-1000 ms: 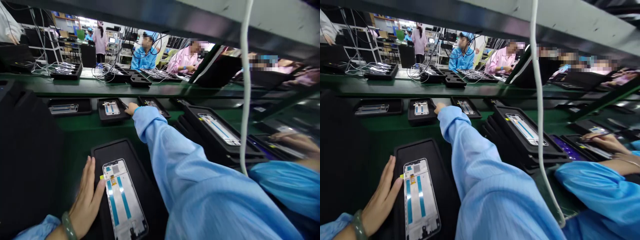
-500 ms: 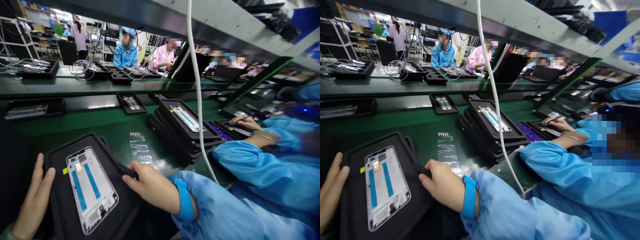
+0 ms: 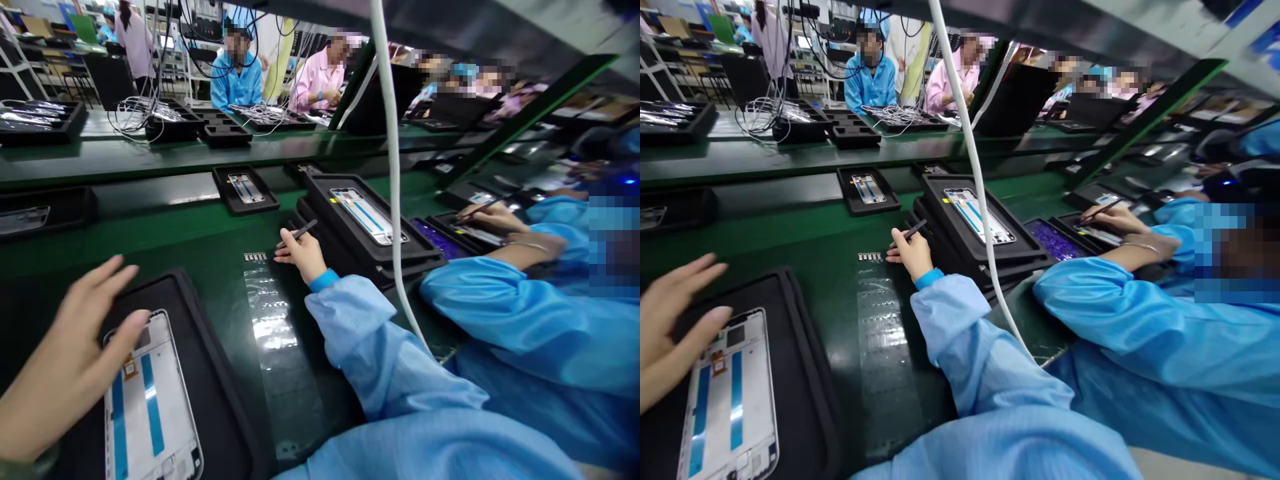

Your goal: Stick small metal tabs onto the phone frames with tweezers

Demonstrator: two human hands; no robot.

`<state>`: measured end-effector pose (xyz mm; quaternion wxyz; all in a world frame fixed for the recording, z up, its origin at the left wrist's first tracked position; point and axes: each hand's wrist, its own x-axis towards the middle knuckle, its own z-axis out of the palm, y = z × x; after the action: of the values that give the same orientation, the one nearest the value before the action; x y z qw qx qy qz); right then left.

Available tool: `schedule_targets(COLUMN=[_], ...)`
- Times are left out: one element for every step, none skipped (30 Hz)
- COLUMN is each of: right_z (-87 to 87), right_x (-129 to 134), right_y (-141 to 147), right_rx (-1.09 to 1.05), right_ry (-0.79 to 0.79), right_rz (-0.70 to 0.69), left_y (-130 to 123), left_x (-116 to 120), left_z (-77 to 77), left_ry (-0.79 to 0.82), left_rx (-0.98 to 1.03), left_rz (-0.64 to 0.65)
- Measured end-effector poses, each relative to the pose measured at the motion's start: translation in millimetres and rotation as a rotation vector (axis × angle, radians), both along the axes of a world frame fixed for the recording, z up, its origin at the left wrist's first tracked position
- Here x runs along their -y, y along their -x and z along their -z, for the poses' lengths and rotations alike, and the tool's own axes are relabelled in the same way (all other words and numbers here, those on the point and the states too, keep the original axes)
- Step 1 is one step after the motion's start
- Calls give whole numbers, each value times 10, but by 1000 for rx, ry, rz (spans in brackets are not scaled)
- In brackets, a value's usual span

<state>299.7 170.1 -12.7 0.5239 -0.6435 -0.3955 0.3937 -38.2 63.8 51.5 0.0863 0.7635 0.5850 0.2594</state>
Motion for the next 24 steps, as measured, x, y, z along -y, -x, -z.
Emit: schedule_targets(right_z=[67,123,169,207,236,259,277,291,303,312,320,326,330,333,333,332,329,326,322,319,316,315,314,315], right_x=[-49,-79,-98,-108,-115,-120,-126,-133,-141,-150,-159,-167,-174,-178,-180,-180,-178,-174,-169,-164,-160,-157,-155,-154], right_y=[-13,-19,-20,-19,-18,-17,-16,-16,-16,-16,-16,-16,-14,-11,-6,0,7,14,21,26,30,33,36,40], right_rx=[5,7,9,12,16,21,27,33,41,49,57,64,72,80,88,96,104,110,115,118,121,124,127,130], right_ry=[1,4,7,10,12,12,10,9,7,6,5,6,8,10,11,11,10,7,4,1,-2,-4,-6,-7], right_rz=[-2,-1,-1,-3,-6,-10,-14,-18,-20,-20,-18,-14,-8,-2,3,6,5,3,-1,-4,-5,-5,-3,-3], left_y=[-156,-322,-491,-657,-816,-963,-1093,-1204,-1294,-1362,-1410,-1439,-1452,-1454,-1449,-1439,-1429,-1420,-1414,-1410,-1410,-1411,-1413,-1416], left_x=[-46,-90,-134,-178,-222,-266,-310,-352,-391,-423,-449,-468,-478,-482,-482,-478,-473,-469,-465,-463,-461,-461,-460,-460], left_z=[-74,-120,-139,-134,-108,-67,-15,44,105,166,225,280,329,370,404,429,446,455,459,457,453,447,441,436], left_ry=[46,48,52,82,142,218,287,330,348,354,351,349,350,350,349,347,343,338,332,328,323,319,315,311], left_rx=[-73,-129,-175,-229,-291,-354,-406,-441,-456,-463,-464,-465,-467,-471,-474,-477,-480,-483,-486,-490,-495,-500,-504,-508], left_rz=[139,272,388,485,565,632,678,703,715,724,731,741,752,760,767,770,772,774,776,778,780,782,783,784])
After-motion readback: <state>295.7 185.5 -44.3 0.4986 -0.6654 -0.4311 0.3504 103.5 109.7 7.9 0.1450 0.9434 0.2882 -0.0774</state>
